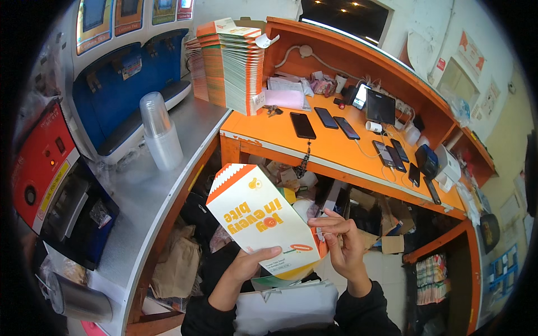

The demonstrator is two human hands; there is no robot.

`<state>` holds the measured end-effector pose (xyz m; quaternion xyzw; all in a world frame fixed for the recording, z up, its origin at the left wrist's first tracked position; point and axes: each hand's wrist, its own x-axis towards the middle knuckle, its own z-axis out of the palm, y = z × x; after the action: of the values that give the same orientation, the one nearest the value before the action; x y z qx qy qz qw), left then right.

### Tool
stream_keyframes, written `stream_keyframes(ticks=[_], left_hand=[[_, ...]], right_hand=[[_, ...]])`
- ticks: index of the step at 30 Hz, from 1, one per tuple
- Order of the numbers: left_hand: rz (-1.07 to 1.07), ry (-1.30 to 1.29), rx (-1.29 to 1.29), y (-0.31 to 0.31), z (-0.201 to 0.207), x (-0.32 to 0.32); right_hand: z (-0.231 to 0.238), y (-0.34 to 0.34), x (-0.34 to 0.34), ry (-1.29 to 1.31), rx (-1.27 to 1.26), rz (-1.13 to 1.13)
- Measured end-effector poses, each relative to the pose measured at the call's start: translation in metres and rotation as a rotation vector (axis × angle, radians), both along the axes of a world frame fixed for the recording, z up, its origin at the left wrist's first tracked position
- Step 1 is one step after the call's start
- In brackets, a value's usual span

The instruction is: The person sits on the floor and assembles flat-packed paper food boxes by folding the sides and tucking in the tabs. They handle multiple boxes one at a time, folding them into shape and placing the finished boxes on the counter.

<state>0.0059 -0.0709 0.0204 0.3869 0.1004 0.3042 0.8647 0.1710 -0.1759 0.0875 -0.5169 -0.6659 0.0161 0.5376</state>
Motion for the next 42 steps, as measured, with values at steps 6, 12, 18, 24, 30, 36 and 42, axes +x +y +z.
stream_keyframes(ticks=[6,12,18,24,30,36,42], left_hand=[[-0.062,-0.014,-0.009,0.0,0.001,-0.002],[-0.055,-0.012,-0.017,0.001,-0.001,-0.002],[-0.169,-0.071,-0.015,0.0,-0.006,-0.003],[-0.179,-0.064,-0.02,-0.001,-0.009,-0.001],[-0.142,-0.048,-0.059,-0.001,-0.011,0.001],[-0.186,-0.026,-0.051,-0.003,-0.01,-0.002],[-0.231,0.018,0.008,-0.004,-0.008,-0.003]], right_hand=[[0.002,-0.006,-0.002,0.105,-0.131,0.091],[0.003,-0.005,-0.003,0.163,-0.078,0.09],[0.003,-0.008,0.0,0.26,-0.188,0.198],[0.005,-0.009,0.009,0.307,-0.232,0.238],[0.0,-0.007,0.003,0.187,-0.088,0.027],[0.003,-0.012,0.009,0.289,-0.222,0.193],[0.007,-0.018,0.015,0.298,-0.271,0.289]])
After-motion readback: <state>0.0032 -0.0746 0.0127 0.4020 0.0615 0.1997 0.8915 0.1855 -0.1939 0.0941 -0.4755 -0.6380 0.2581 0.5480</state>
